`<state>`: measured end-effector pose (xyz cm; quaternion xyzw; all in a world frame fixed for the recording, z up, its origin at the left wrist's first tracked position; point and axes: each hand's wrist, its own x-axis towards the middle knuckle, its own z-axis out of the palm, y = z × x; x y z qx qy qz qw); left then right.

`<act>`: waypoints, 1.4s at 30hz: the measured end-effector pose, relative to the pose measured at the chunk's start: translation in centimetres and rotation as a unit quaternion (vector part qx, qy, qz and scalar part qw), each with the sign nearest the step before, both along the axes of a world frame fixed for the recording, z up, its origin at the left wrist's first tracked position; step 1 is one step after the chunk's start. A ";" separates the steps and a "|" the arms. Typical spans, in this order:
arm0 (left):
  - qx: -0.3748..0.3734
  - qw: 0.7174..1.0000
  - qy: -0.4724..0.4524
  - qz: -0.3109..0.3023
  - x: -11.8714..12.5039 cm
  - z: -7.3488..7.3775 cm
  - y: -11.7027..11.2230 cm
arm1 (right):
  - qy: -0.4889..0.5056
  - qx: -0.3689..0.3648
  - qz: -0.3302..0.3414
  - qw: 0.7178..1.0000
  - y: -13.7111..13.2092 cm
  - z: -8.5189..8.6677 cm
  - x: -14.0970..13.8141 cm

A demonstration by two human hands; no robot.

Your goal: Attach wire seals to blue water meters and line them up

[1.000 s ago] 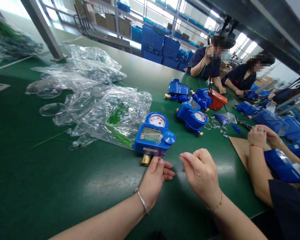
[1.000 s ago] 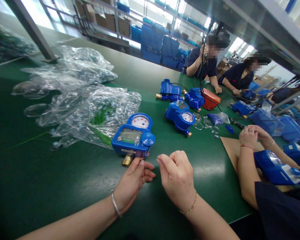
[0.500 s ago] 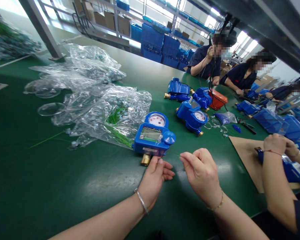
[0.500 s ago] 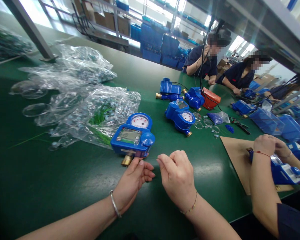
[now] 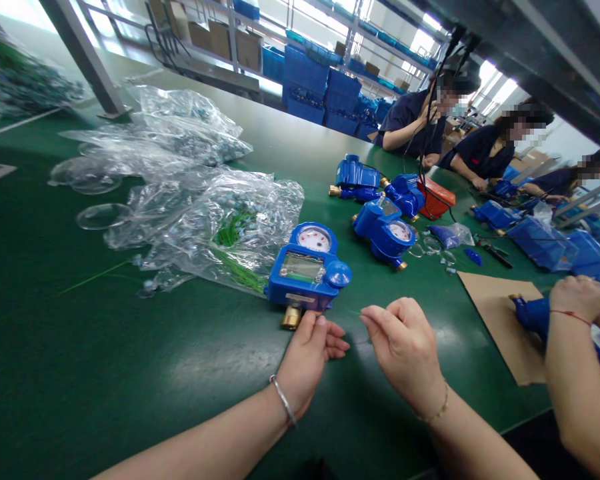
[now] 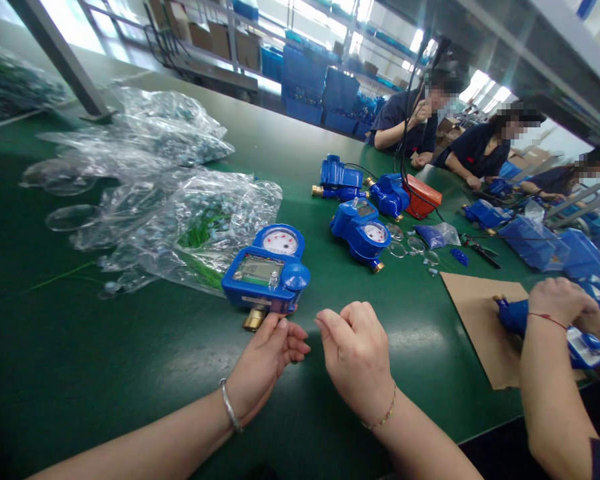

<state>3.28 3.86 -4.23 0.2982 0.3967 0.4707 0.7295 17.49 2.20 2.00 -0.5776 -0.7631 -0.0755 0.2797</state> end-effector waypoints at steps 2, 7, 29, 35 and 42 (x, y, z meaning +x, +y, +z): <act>-0.002 1.000 0.002 -0.004 0.1 -0.1 0.1 | -0.005 -0.007 0.002 1.000 0.3 0.0 -0.3; -0.014 0.999 0.035 -0.018 0.3 -0.3 0.5 | -0.052 -0.039 0.013 0.998 1.9 -0.3 -1.8; 0.431 0.656 0.583 -0.210 -6.6 5.9 -2.3 | 0.398 -0.106 0.012 0.911 -0.9 -5.9 0.4; 0.472 0.785 0.306 -0.260 -5.2 4.7 0.2 | 0.639 -0.166 0.042 0.750 -1.4 -5.2 0.0; 0.403 0.820 0.361 -0.185 -5.2 2.4 -0.3 | 0.787 -0.288 0.062 0.542 -1.4 -4.0 -1.5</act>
